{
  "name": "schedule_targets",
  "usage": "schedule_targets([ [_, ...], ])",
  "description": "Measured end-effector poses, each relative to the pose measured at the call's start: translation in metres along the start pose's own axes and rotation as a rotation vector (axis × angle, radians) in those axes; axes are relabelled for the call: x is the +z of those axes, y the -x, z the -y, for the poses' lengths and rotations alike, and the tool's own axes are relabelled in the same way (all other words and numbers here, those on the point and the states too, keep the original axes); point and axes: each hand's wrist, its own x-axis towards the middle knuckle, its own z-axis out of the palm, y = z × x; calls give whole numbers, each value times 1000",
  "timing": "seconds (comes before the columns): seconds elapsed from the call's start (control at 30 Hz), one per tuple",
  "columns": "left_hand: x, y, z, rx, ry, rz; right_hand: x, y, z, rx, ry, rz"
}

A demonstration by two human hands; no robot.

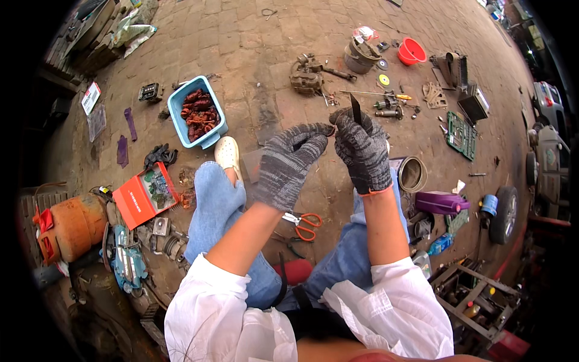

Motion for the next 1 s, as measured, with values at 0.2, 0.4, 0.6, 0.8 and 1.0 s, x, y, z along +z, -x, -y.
schedule_targets([
  [0.2,0,0,2,63,-81,19,-1,1,5,55,-42,24],
  [0.4,1,5,2,46,-67,33,1,1,-1,39,-87,1],
  [0.6,5,6,0,-58,111,52,3,1,-15,-65,-111,-69],
  [0.8,1,1,17,-6,308,93,-3,-2,-10,-100,-67,50],
  [1.0,3,6,5,-105,222,145,8,1,-10,-134,-60,-104],
])
